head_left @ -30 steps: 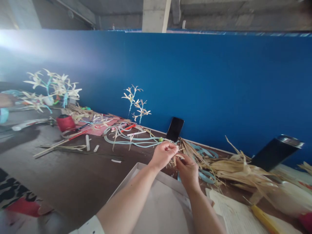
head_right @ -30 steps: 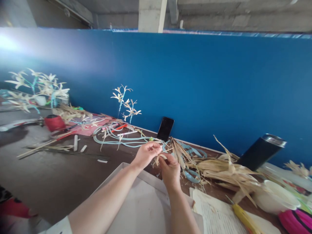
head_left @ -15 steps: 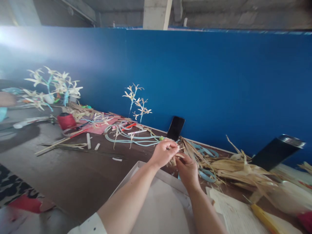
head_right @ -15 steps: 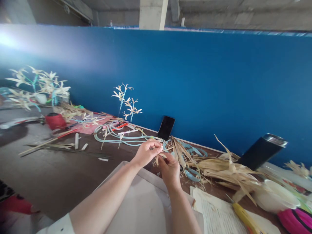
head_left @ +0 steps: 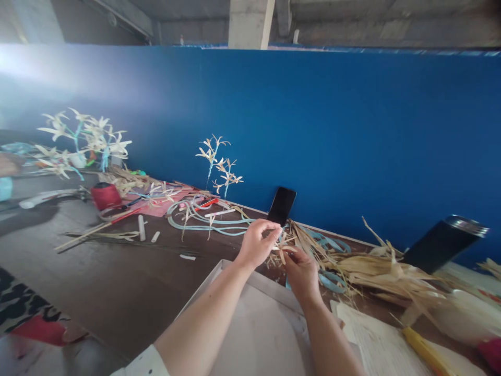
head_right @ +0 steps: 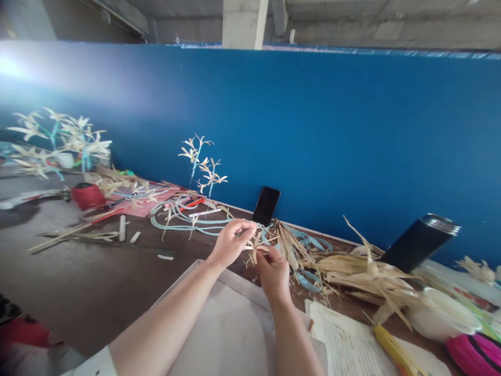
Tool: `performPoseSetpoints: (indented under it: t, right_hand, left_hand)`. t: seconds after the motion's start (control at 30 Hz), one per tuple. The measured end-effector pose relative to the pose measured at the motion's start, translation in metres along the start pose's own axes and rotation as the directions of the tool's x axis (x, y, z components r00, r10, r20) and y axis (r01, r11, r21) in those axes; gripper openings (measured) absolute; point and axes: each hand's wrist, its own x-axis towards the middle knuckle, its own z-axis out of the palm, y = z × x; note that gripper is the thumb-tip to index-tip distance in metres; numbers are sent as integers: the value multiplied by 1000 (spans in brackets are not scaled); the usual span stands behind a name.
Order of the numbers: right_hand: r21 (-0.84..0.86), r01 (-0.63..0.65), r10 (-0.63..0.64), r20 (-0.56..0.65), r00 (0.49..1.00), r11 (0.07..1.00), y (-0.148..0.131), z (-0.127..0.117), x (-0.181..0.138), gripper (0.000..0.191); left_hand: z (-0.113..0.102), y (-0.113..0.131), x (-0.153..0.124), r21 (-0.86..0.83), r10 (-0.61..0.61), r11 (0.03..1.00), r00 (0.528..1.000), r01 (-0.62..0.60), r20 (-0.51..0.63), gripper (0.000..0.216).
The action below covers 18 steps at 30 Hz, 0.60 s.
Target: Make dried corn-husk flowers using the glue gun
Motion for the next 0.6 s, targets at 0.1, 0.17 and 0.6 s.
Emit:
performPoseSetpoints:
  t: [0.1,0.17,0.6]
  right_hand:
    - [-48,25,-24,25,999,999,-4,-1,-2,24]
    - [-79,29,-26,37,999,996,-6,-1,-3,23]
    - [-90,-1,4,28,1000,996,-1,0,-3,25]
  left_hand:
    - [2,-1,0,7,13,1000,1000,-13,3,22]
    - [2,-1,0,21,14,1000,1000,-14,5,21]
    - [4,-2,-4,305,294,917,952,-255,-87,9]
